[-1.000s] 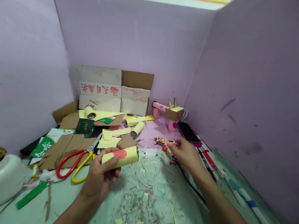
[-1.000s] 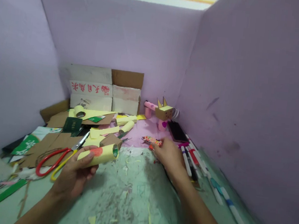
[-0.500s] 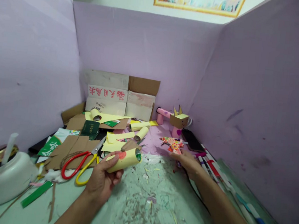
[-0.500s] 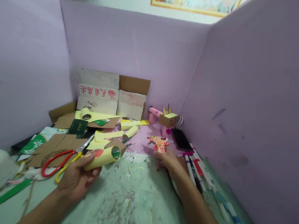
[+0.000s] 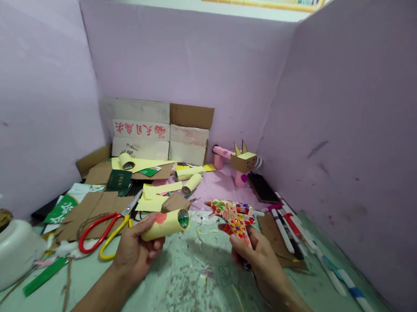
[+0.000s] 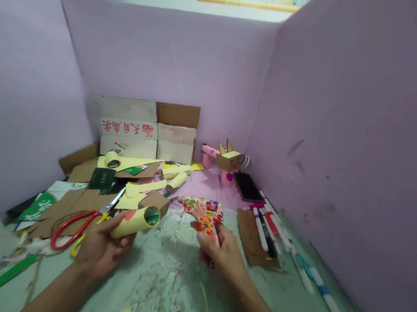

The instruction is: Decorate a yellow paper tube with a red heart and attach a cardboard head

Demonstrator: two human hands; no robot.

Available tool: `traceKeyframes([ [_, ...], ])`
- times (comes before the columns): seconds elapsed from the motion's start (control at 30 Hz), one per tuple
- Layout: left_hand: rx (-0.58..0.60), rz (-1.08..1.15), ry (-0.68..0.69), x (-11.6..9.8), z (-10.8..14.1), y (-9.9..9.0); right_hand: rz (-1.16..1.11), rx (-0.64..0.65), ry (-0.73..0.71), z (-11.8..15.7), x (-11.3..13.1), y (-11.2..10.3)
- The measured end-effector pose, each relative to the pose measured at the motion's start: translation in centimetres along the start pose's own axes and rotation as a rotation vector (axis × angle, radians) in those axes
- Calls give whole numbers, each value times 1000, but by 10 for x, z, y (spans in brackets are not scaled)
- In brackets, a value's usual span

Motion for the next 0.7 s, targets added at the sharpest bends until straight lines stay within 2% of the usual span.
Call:
traceKeyframes([
  [0.23, -10, -39, 15, 2, -3, 0, 1, 219, -170, 21, 17, 6],
  [0.47, 15, -83, 38, 5, -4, -1, 41, 347, -162, 25, 10, 9],
  [0.7, 41, -113, 39, 8, -3, -2, 62, 343, -160, 25, 7, 12],
])
Point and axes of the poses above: each hand's wrist, its own z-axis away from the middle knuckle, its own y-axis out of the palm, x = y × z, the point moved 2 cm from there along -z, towards the middle knuckle, and after that the axes turned 13 degrees about y, right-handed, at the moved point
